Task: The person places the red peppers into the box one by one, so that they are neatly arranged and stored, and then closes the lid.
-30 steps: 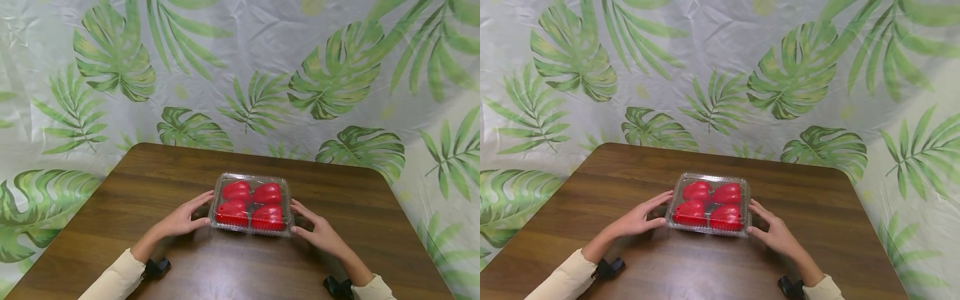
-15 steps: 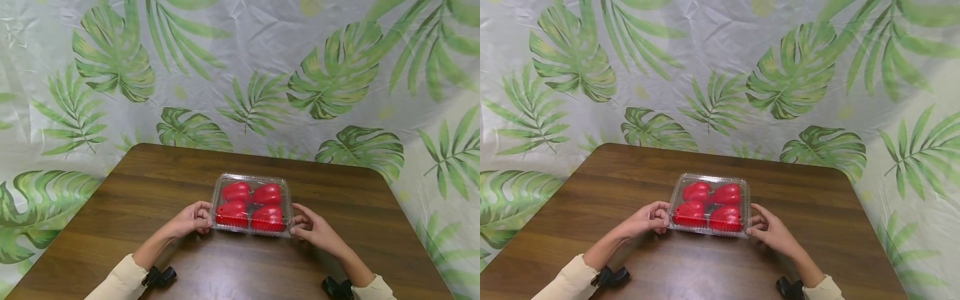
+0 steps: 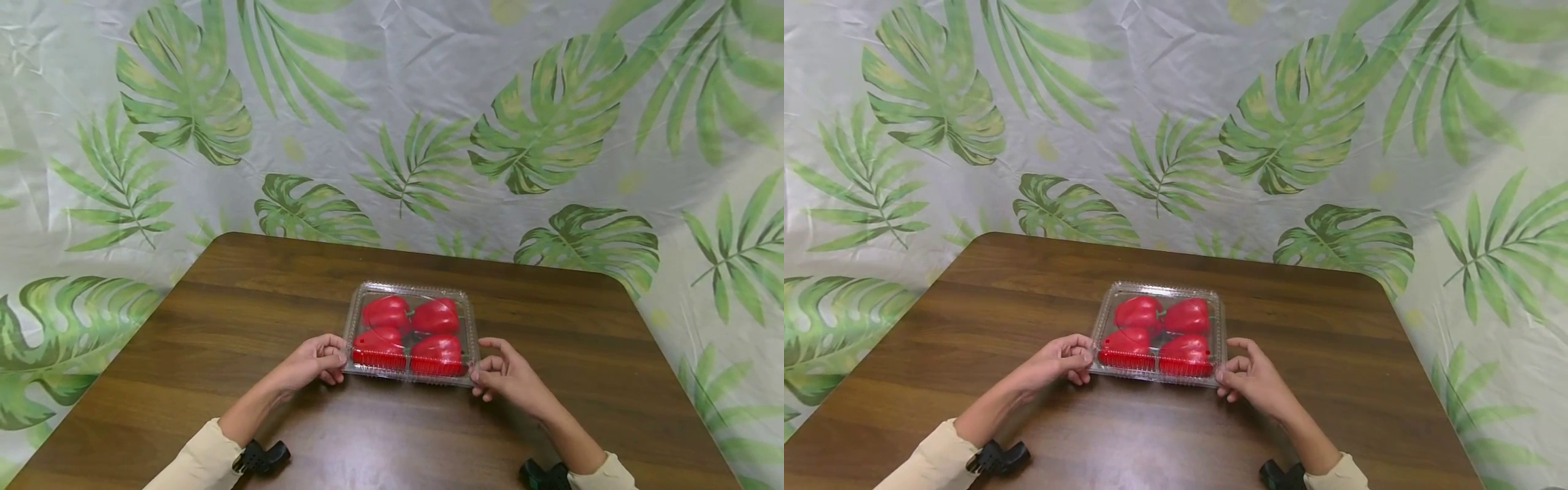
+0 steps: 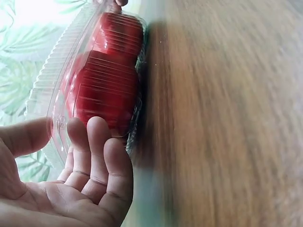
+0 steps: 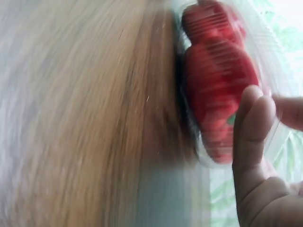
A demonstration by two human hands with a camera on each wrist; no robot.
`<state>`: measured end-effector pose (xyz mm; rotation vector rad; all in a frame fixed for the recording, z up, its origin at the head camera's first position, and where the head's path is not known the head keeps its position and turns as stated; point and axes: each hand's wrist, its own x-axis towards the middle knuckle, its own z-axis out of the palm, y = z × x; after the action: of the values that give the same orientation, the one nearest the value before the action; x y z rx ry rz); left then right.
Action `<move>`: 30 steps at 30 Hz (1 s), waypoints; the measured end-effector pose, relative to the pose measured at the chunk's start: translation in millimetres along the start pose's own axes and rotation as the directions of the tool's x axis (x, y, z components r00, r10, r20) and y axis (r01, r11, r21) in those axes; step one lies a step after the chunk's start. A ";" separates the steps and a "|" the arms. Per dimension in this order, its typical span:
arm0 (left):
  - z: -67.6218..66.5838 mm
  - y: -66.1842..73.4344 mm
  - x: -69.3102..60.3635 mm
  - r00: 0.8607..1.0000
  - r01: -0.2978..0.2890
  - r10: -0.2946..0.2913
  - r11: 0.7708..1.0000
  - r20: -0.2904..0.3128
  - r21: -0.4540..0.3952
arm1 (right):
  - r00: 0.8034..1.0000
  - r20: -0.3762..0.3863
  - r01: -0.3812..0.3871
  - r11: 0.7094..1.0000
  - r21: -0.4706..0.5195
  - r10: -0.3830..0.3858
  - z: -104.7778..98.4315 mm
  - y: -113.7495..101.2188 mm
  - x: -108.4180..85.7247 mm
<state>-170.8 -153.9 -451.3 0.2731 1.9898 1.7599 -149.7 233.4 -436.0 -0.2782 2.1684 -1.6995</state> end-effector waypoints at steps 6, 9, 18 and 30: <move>3.9 1.3 1.5 1.000 -0.008 0.008 0.999 -0.001 -0.049 | 0.992 -0.012 -0.119 0.982 0.149 0.122 0.6 1.7 0.8; 5.3 1.8 2.7 1.000 -0.005 0.003 0.996 -0.021 -0.086 | 0.993 0.006 -0.120 0.975 0.186 0.121 0.0 3.9 0.1; 4.9 -0.2 3.0 1.000 -0.004 -0.001 0.978 -0.022 -0.208 | 0.989 0.048 -0.147 0.979 0.142 0.141 -1.0 3.9 0.4; 9.4 4.2 2.7 0.998 -0.016 0.005 0.986 -0.070 -0.168 | 0.991 0.078 -0.120 0.976 0.183 0.107 2.1 6.6 3.5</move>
<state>-169.4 -143.8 -448.5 0.1691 1.8748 1.9550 -151.6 231.8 -443.3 -0.1550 1.9214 -1.7867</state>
